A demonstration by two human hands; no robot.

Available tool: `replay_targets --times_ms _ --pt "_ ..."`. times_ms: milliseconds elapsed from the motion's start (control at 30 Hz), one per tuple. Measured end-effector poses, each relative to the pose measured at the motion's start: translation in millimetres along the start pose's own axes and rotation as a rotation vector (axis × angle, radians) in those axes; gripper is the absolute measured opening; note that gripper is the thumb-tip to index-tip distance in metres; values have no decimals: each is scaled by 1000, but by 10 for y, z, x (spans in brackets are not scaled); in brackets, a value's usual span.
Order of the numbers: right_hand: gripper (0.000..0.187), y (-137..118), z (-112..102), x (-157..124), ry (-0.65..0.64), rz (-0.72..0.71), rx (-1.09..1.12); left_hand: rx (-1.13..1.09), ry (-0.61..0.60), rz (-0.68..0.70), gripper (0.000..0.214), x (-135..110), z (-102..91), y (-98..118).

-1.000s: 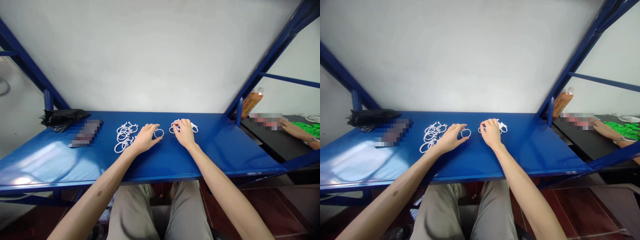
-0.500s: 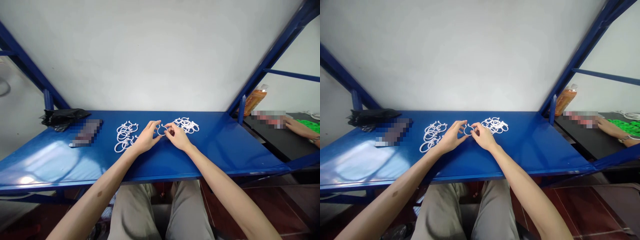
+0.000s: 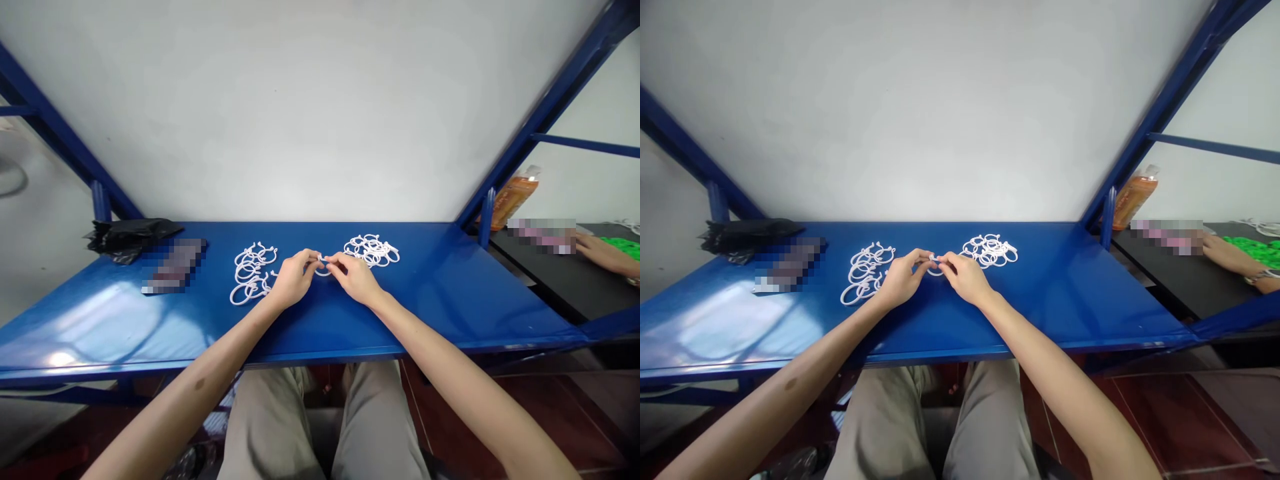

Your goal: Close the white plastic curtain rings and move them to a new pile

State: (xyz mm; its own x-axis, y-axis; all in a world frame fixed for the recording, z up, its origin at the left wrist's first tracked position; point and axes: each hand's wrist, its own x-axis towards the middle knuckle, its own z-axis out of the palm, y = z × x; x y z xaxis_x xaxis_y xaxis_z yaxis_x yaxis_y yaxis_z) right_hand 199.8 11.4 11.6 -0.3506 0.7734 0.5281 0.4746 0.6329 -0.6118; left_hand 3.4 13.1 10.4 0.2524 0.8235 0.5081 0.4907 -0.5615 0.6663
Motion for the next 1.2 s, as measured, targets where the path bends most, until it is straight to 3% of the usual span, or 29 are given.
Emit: replay_targets --times_ms 200,467,700,867,1000,1100,1200 --pt "15 46 20 -46 -39 -106 -134 77 -13 69 7 -16 18 -11" --pt "19 37 -37 30 56 -16 -203 227 -96 30 24 41 -69 73" --pt "26 402 -435 80 388 177 -287 512 -137 6 41 74 -308 -63" --pt "25 766 -841 174 553 467 -377 584 -231 -64 42 60 -597 -245" --pt "21 1105 -1116 247 468 675 -308 586 -317 -93 42 1 -777 -276" --pt "23 1305 -1218 262 441 720 -201 586 -355 -82 39 -38 -818 -283" --pt "23 1389 -1234 258 328 732 -185 591 -380 -65 34 -52 -796 -326"
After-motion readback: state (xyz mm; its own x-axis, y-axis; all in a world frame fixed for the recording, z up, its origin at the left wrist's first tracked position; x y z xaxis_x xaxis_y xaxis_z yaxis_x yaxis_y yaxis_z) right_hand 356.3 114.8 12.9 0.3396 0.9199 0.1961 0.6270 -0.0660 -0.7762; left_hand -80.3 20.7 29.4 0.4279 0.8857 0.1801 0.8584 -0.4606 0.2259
